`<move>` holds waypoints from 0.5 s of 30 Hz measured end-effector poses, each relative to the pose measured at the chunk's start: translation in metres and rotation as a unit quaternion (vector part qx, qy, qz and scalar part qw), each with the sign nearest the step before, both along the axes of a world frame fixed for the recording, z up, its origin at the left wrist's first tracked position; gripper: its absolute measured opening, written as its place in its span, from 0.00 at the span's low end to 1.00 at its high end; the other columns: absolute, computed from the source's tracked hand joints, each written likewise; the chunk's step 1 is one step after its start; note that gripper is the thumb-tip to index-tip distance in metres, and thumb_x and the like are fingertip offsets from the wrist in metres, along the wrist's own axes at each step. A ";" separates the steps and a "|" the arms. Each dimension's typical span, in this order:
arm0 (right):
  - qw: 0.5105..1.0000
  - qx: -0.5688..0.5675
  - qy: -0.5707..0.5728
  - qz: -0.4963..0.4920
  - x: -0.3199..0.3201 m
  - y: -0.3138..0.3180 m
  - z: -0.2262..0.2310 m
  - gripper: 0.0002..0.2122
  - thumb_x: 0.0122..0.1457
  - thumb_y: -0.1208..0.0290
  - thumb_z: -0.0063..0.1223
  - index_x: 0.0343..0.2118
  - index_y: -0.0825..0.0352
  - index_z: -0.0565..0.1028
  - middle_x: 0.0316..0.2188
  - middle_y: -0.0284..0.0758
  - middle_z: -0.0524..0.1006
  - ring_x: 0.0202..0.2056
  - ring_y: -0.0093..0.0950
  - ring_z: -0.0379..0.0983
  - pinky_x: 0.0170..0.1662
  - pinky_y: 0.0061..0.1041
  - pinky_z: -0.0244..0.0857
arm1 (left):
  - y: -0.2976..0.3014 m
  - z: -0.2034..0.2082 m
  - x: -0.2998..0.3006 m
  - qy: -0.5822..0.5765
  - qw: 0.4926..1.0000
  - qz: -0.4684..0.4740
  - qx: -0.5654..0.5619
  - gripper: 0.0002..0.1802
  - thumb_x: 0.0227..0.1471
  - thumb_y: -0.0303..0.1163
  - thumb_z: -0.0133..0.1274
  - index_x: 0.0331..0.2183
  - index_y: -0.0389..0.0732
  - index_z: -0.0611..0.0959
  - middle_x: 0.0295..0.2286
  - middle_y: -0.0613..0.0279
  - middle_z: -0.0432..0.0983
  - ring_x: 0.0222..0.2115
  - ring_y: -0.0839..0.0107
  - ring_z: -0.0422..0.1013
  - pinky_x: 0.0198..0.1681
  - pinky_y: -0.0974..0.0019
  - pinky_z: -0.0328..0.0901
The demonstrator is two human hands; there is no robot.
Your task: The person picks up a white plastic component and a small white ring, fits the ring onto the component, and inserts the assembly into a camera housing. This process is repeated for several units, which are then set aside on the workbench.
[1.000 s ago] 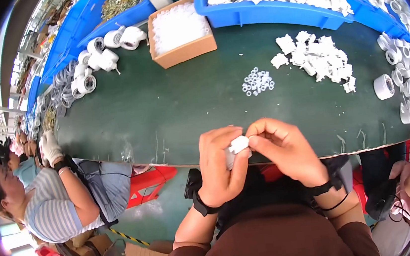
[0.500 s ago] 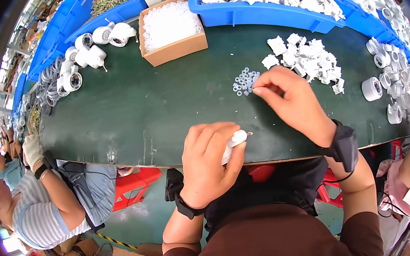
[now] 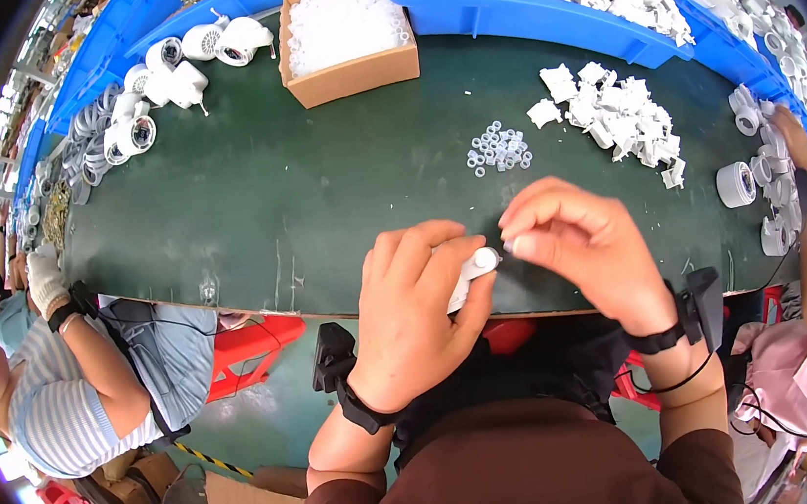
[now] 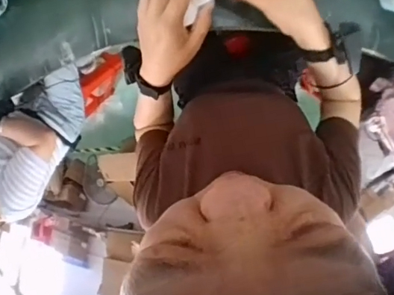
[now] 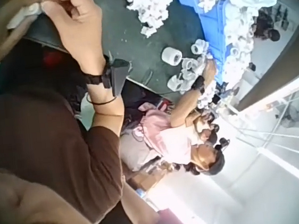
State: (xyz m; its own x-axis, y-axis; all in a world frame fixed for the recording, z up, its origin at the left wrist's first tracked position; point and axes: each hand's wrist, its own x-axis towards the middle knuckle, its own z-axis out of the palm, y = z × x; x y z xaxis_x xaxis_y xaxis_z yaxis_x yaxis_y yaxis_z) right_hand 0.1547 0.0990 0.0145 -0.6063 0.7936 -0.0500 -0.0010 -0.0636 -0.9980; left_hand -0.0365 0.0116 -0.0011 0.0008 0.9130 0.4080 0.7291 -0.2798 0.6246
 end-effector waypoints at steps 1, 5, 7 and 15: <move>1.000 0.004 0.021 0.015 -0.001 -0.006 -0.002 0.05 0.61 0.84 0.57 0.39 0.71 0.80 0.43 0.35 0.76 0.45 0.24 0.73 0.51 0.25 0.68 | 0.001 0.000 0.001 0.006 1.000 -0.003 0.003 0.16 0.45 0.24 0.64 0.40 0.40 0.83 0.42 0.56 0.77 0.39 0.55 0.70 0.43 0.58 0.66; 0.998 -0.045 0.035 0.004 -0.008 -0.015 -0.012 0.06 0.62 0.83 0.58 0.40 0.70 0.81 0.46 0.38 0.76 0.48 0.26 0.74 0.52 0.27 0.69 | 0.003 -0.005 0.000 0.006 1.000 -0.003 0.017 0.18 0.44 0.23 0.65 0.40 0.38 0.81 0.42 0.55 0.77 0.39 0.54 0.71 0.42 0.57 0.66; 0.996 -0.074 0.048 0.004 -0.009 -0.014 -0.012 0.06 0.62 0.82 0.58 0.41 0.70 0.81 0.45 0.37 0.77 0.47 0.25 0.75 0.53 0.27 0.70 | 0.002 -0.007 0.000 -0.005 1.000 0.000 0.027 0.19 0.42 0.22 0.65 0.39 0.38 0.79 0.42 0.53 0.76 0.39 0.54 0.71 0.42 0.57 0.66; 0.986 -0.164 0.015 0.017 -0.014 -0.013 -0.009 0.05 0.64 0.79 0.57 0.42 0.70 0.77 0.41 0.34 0.80 0.44 0.20 0.75 0.50 0.25 0.71 | 0.003 -0.012 0.005 0.004 0.999 0.002 0.048 0.21 0.40 0.20 0.64 0.39 0.39 0.77 0.43 0.52 0.75 0.40 0.53 0.71 0.43 0.57 0.67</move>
State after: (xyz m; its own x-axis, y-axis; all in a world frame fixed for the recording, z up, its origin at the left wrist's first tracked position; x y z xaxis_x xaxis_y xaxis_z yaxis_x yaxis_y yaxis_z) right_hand 0.1412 0.0857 0.0055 -0.6378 0.7166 -0.2824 -0.0216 -0.3832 -0.9234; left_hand -0.0312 0.0144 -0.0133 0.0003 0.8700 0.4930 0.7351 -0.3344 0.5898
